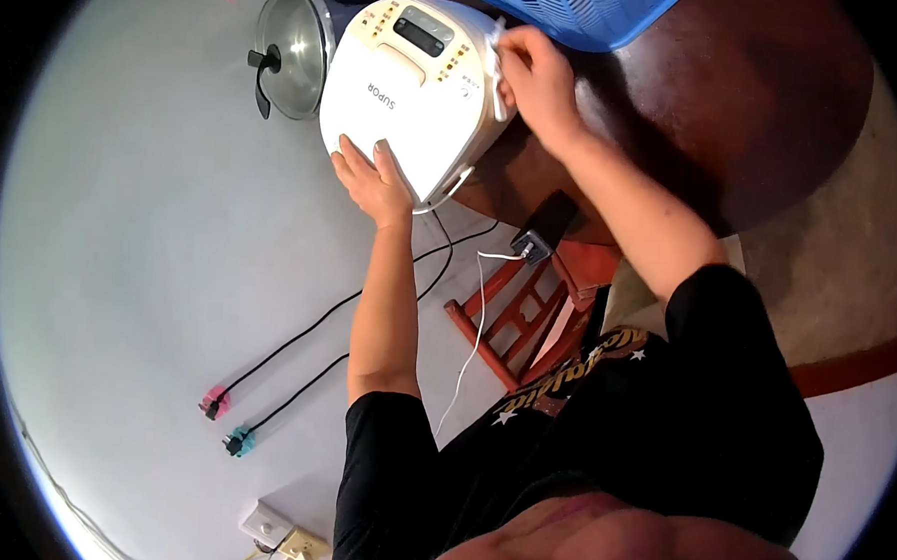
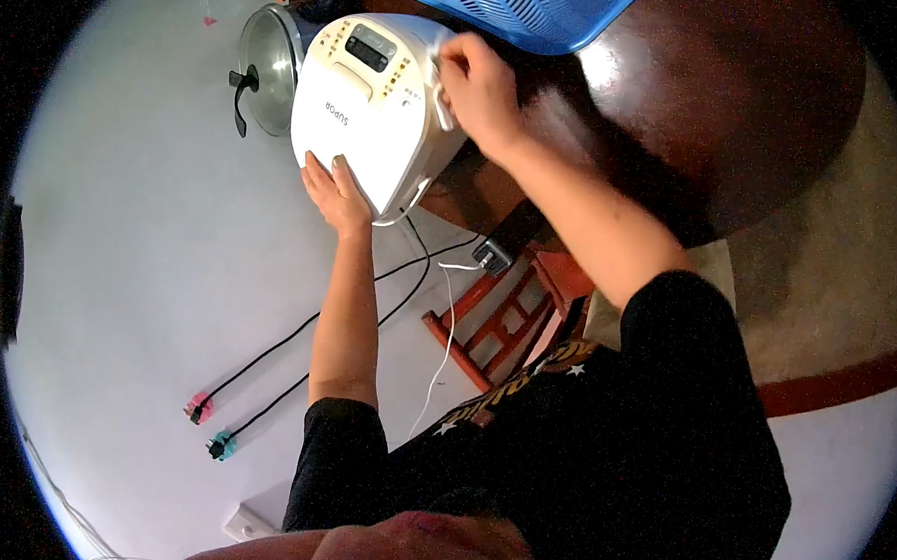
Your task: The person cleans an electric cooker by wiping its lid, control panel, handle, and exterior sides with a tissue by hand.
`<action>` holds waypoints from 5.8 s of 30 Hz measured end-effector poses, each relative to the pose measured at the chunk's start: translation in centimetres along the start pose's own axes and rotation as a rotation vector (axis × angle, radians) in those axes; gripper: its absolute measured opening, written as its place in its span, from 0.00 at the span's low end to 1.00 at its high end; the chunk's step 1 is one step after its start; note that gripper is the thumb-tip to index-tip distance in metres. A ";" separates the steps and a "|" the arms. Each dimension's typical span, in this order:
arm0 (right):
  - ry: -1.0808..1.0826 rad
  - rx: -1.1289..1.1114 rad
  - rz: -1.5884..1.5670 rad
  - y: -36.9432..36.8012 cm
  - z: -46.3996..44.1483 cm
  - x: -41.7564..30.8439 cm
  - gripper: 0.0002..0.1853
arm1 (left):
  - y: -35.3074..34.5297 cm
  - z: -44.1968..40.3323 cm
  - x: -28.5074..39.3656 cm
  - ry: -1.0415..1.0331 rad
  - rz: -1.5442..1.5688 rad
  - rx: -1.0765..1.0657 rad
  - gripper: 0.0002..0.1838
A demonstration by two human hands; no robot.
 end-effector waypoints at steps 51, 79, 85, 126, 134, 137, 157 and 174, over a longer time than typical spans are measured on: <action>0.880 -0.463 1.070 -9.5 6.9 -6.4 0.04 | 0.2 0.3 -1.0 0.136 -0.038 0.110 0.42; 0.638 -0.226 1.145 -4.5 -3.3 -10.0 0.03 | 1.6 0.2 -0.1 0.116 -0.076 0.141 0.42; 0.803 -0.258 1.166 -6.2 -4.2 -10.4 0.01 | 2.1 0.3 0.0 0.120 -0.067 0.152 0.42; 1.238 -1.028 1.456 -12.9 4.2 -10.4 0.04 | 3.1 1.0 -1.0 0.166 -0.007 0.277 0.41; 1.013 -0.895 1.524 -20.7 -2.3 -9.3 0.10 | 2.8 1.1 -1.0 0.185 -0.014 0.240 0.39; 1.062 -0.838 1.469 -21.3 -1.9 -9.1 0.07 | 2.9 1.3 -1.3 0.179 0.035 0.306 0.31; 0.993 -0.951 1.480 -10.7 8.0 -7.5 0.08 | 2.7 1.6 -1.2 0.161 0.003 0.343 0.26; 0.977 -1.106 1.491 -6.6 9.4 -6.7 0.06 | 2.9 0.8 -1.6 0.185 -0.011 0.352 0.27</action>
Point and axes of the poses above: each hand's wrist, its own z-axis away from the middle knuckle, its own y-axis out of the back of the hand, x = y × z, the point moved 7 cm from there along -z, towards the middle knuckle, and after that the axes turned 15 degrees about z, right-handed, at the moved point
